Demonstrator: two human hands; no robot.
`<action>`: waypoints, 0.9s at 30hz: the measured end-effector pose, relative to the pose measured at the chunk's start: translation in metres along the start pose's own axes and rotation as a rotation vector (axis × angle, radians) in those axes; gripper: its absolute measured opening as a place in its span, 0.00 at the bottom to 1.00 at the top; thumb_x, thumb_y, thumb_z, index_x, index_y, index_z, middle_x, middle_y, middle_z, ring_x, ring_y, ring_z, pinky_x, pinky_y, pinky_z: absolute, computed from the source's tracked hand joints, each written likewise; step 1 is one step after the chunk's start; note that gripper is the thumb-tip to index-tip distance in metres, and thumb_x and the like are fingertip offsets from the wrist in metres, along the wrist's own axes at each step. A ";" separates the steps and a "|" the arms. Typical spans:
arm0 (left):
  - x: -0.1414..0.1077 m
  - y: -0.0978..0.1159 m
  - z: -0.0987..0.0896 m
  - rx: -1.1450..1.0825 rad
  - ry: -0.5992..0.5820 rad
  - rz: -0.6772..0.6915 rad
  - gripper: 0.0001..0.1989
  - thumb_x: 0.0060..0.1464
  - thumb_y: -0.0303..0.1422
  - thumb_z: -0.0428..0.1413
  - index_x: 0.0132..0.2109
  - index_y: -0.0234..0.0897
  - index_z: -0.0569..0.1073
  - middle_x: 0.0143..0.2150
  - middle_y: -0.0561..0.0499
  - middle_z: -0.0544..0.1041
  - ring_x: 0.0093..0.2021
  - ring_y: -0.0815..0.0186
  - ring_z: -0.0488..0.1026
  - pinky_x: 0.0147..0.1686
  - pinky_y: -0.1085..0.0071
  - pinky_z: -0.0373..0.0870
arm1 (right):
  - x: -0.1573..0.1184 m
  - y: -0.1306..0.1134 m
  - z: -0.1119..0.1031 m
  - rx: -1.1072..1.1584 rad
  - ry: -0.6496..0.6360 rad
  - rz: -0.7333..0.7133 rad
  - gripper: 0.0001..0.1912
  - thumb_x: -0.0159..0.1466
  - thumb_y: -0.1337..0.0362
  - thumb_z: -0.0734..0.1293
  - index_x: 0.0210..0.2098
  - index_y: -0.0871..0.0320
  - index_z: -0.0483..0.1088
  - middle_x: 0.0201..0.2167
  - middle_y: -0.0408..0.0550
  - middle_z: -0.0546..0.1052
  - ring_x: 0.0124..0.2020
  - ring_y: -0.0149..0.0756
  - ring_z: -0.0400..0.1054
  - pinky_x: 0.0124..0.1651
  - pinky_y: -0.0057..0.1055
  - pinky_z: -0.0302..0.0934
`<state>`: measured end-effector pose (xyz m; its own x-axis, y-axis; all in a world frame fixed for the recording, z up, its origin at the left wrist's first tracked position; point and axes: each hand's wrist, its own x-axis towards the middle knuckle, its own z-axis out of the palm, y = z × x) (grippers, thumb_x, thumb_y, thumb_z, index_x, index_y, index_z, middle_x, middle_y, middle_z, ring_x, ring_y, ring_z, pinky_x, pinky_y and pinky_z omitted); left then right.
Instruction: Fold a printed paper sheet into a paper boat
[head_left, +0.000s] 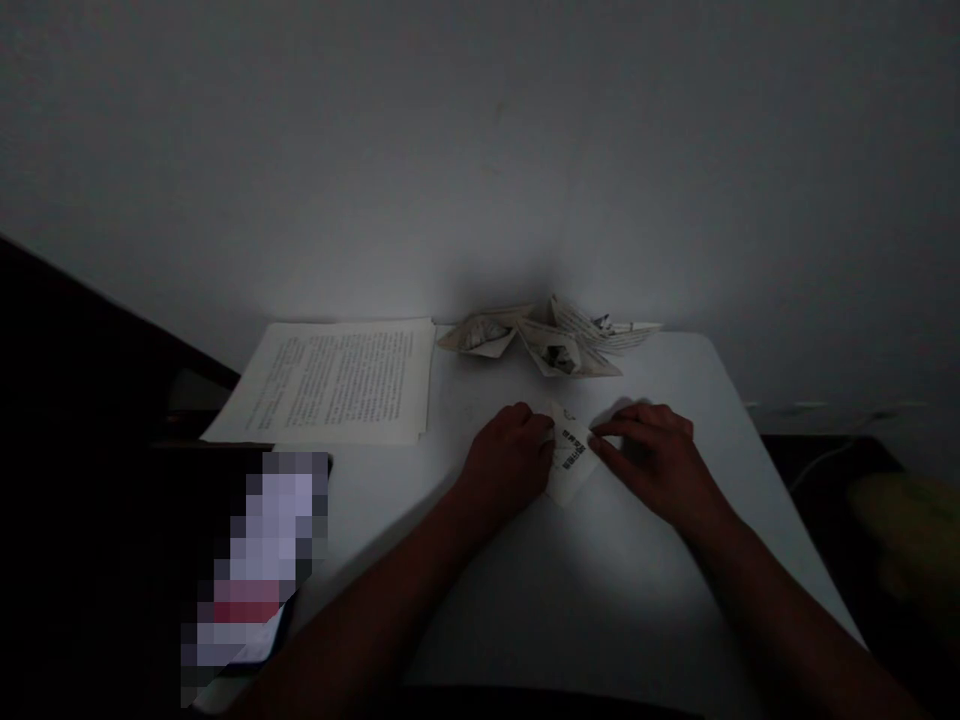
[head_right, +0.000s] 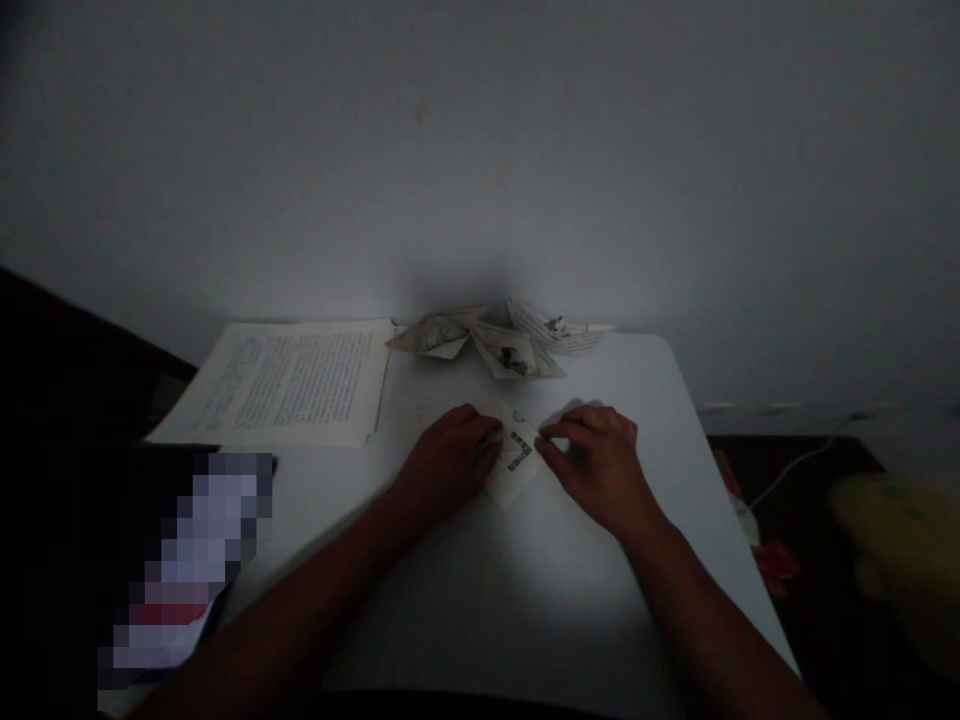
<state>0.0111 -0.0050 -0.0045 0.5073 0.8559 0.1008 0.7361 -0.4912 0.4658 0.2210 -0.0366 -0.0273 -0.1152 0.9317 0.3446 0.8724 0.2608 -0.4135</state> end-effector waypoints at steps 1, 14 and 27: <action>0.000 0.000 0.001 0.014 0.000 0.008 0.11 0.58 0.30 0.51 0.46 0.33 0.75 0.40 0.45 0.73 0.41 0.62 0.70 0.45 0.66 0.71 | 0.000 0.000 0.001 0.005 -0.003 -0.001 0.09 0.60 0.54 0.69 0.35 0.51 0.76 0.36 0.47 0.76 0.40 0.44 0.69 0.48 0.47 0.56; -0.003 0.002 0.005 0.066 0.119 0.006 0.09 0.56 0.34 0.55 0.41 0.35 0.75 0.46 0.42 0.70 0.46 0.58 0.67 0.48 0.60 0.67 | 0.004 -0.006 -0.001 0.087 -0.059 -0.034 0.08 0.59 0.56 0.70 0.34 0.53 0.73 0.41 0.48 0.77 0.45 0.45 0.69 0.51 0.47 0.56; 0.003 -0.007 0.001 -0.488 0.286 -0.226 0.19 0.49 0.32 0.61 0.47 0.37 0.68 0.44 0.47 0.77 0.45 0.62 0.72 0.50 0.61 0.66 | 0.003 -0.015 -0.003 0.343 -0.017 0.068 0.07 0.59 0.57 0.69 0.32 0.54 0.72 0.32 0.47 0.77 0.36 0.40 0.71 0.43 0.39 0.64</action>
<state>0.0078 0.0010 -0.0089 0.1725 0.9730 0.1533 0.4870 -0.2195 0.8454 0.2087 -0.0387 -0.0177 -0.0726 0.9531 0.2940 0.6683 0.2653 -0.6949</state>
